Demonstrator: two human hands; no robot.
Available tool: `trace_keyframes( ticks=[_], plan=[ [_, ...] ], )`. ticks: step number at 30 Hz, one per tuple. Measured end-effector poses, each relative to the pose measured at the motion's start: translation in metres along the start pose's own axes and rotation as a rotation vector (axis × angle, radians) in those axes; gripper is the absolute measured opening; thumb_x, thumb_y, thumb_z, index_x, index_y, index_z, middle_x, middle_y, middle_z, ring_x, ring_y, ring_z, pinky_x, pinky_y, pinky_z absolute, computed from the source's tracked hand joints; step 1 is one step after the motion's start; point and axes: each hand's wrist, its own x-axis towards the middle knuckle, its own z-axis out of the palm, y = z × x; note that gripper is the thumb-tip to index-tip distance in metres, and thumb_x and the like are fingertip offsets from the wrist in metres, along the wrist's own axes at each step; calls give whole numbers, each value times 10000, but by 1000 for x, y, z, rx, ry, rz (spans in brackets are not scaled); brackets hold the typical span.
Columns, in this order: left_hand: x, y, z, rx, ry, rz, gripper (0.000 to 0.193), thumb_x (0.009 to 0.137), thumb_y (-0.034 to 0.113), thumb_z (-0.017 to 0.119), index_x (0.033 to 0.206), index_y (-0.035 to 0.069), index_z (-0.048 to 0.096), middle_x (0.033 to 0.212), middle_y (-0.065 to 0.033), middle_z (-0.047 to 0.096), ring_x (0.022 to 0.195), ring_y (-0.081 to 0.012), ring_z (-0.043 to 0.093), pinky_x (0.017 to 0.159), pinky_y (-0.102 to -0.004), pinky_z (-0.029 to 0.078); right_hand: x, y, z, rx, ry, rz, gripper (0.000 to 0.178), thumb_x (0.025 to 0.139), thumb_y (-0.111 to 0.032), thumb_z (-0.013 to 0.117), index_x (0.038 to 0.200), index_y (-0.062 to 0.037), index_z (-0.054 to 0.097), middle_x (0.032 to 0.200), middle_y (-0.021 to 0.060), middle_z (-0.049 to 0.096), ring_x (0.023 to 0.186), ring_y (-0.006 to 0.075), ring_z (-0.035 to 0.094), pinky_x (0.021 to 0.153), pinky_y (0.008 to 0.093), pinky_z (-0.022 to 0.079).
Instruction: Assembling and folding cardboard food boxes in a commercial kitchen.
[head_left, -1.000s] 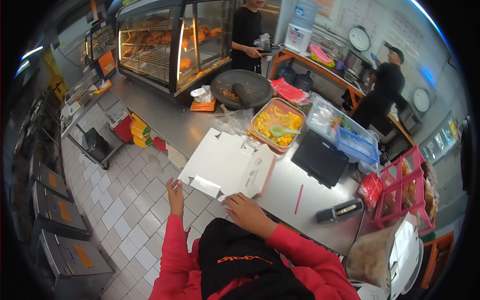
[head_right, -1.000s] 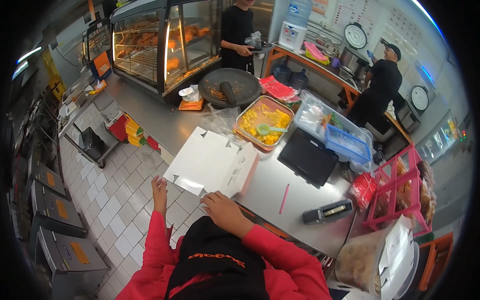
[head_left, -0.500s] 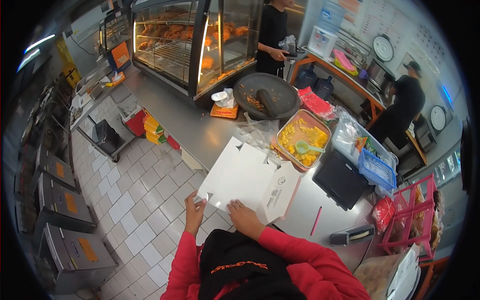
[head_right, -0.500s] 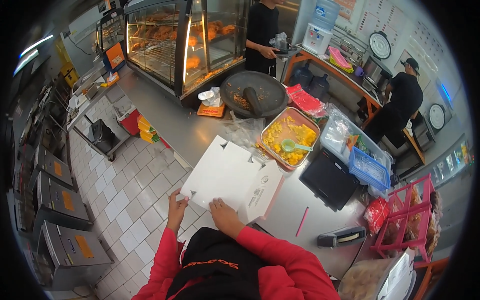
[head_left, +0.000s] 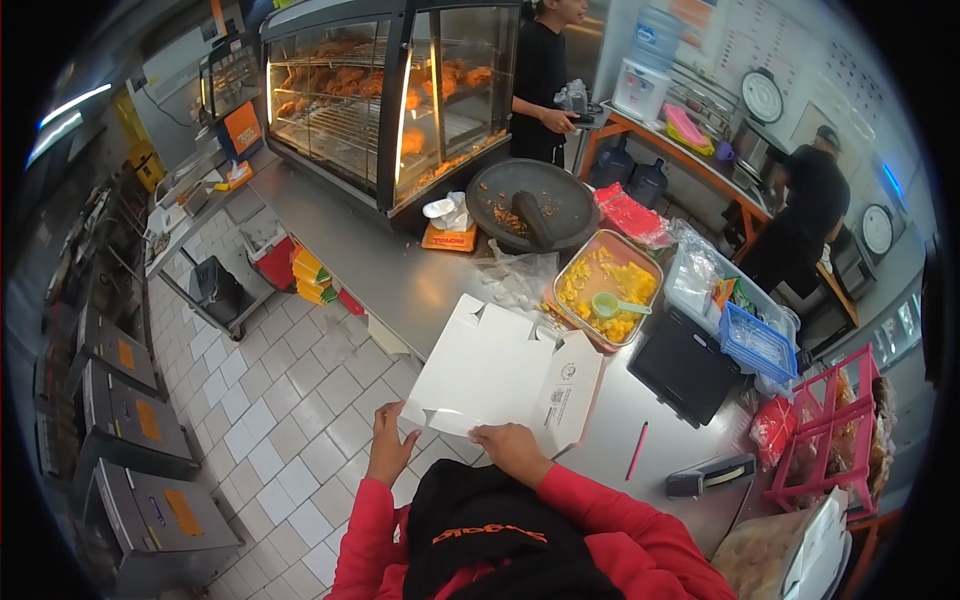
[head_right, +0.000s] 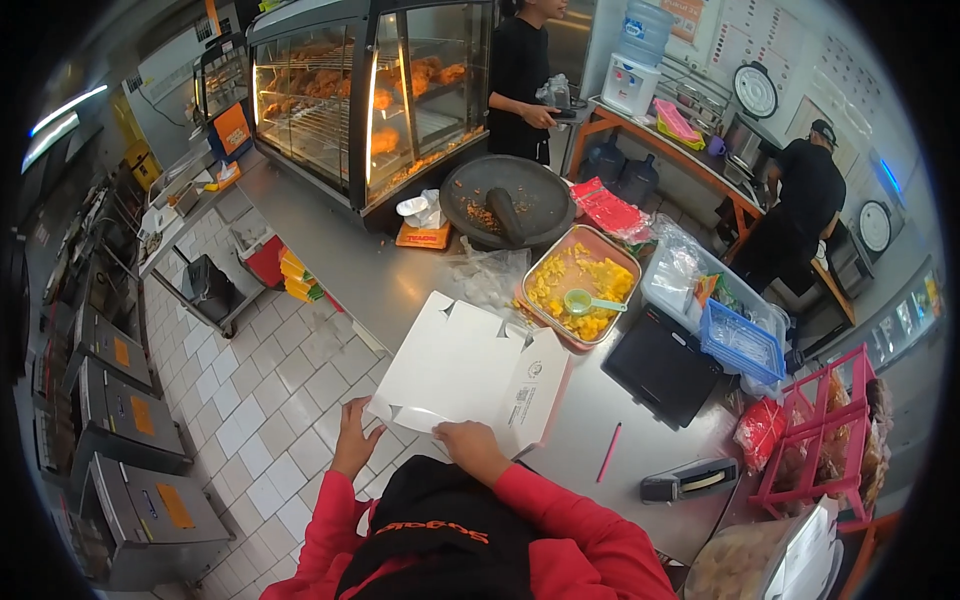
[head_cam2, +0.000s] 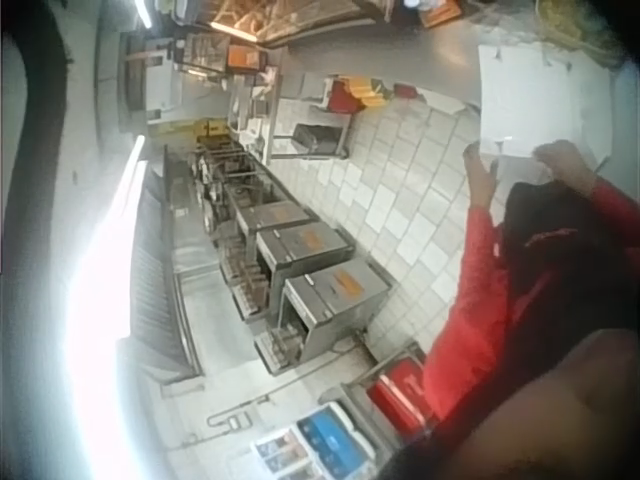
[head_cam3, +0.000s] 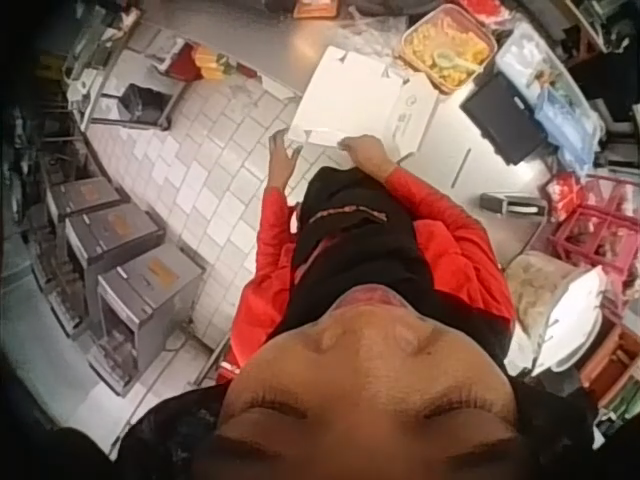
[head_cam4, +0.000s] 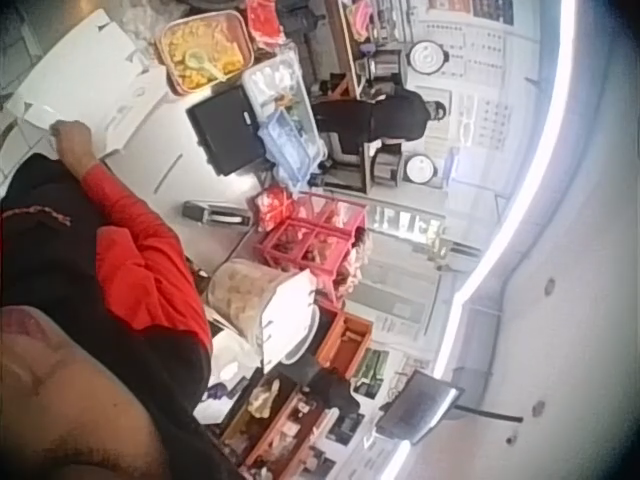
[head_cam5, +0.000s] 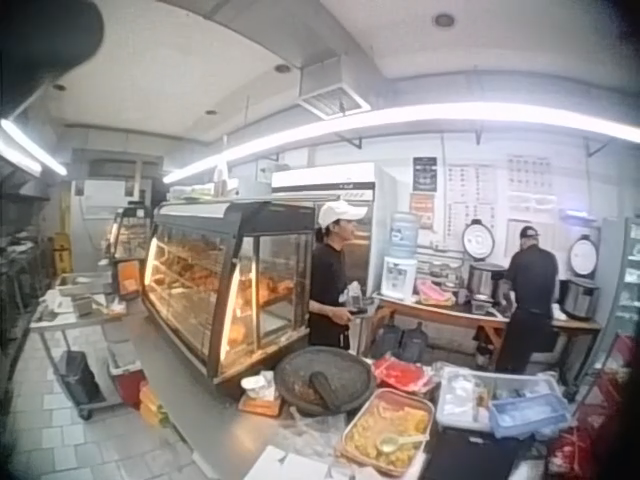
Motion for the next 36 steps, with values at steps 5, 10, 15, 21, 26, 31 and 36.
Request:
trace_keyframes(
  ticks=[5, 10, 15, 21, 26, 31, 36],
  plan=[
    [13, 10, -3, 138, 51, 80, 515, 789, 110, 711, 1250, 83, 483, 1252, -194, 466, 1162, -392, 457, 1003, -438, 368, 7, 6, -12, 60, 12, 132, 211, 892, -277, 560, 885, -112, 693, 725, 117, 670, 711, 325, 649, 659, 435, 500],
    [57, 32, 6, 282, -43, 293, 363, 880, 224, 615, 1211, 99, 534, 1208, -108, 548, 1170, -294, 489, 1031, -507, 313, 4, 5, -17, 79, 3, 144, 207, 884, -264, 568, 872, -99, 692, 725, 122, 672, 700, 327, 647, 668, 434, 501],
    [106, 57, 67, 228, -361, 509, 396, 947, 239, 511, 1319, 109, 470, 1386, -97, 461, 1311, -281, 404, 1100, -520, 243, 0, 5, -4, 96, 27, 101, 192, 870, -244, 575, 859, -92, 693, 713, 133, 667, 676, 339, 646, 668, 449, 502],
    [164, 32, 107, 599, -380, 554, 586, 959, 424, 416, 1445, 113, 312, 1529, -72, 256, 1418, -245, 221, 1130, -509, 188, 3, 2, -1, 34, -29, 194, 178, 845, -232, 582, 843, -96, 698, 701, 145, 660, 669, 349, 644, 668, 459, 503],
    [195, -36, 39, 815, 63, -356, 768, 864, 526, 538, 1451, 90, 301, 1515, -188, 236, 1406, -377, 185, 1109, -566, 167, 3, 0, -3, 106, 5, 188, 181, 843, -233, 575, 835, -99, 698, 702, 152, 657, 681, 352, 642, 668, 465, 497],
    [160, -64, -34, 848, 101, -330, 496, 912, 336, 523, 1339, 105, 425, 1168, -235, 565, 1094, -351, 544, 891, -500, 436, 3, 5, -1, 86, 12, 166, 185, 845, -229, 572, 819, -78, 676, 696, 157, 651, 670, 353, 636, 660, 465, 493],
    [103, 9, -23, 453, 44, -104, 268, 928, 173, 489, 1188, 117, 521, 954, -191, 648, 842, -385, 624, 736, -452, 502, 7, 9, -5, 53, 5, 138, 174, 831, -223, 579, 797, -70, 654, 692, 159, 646, 662, 352, 634, 652, 464, 492]
  ],
)
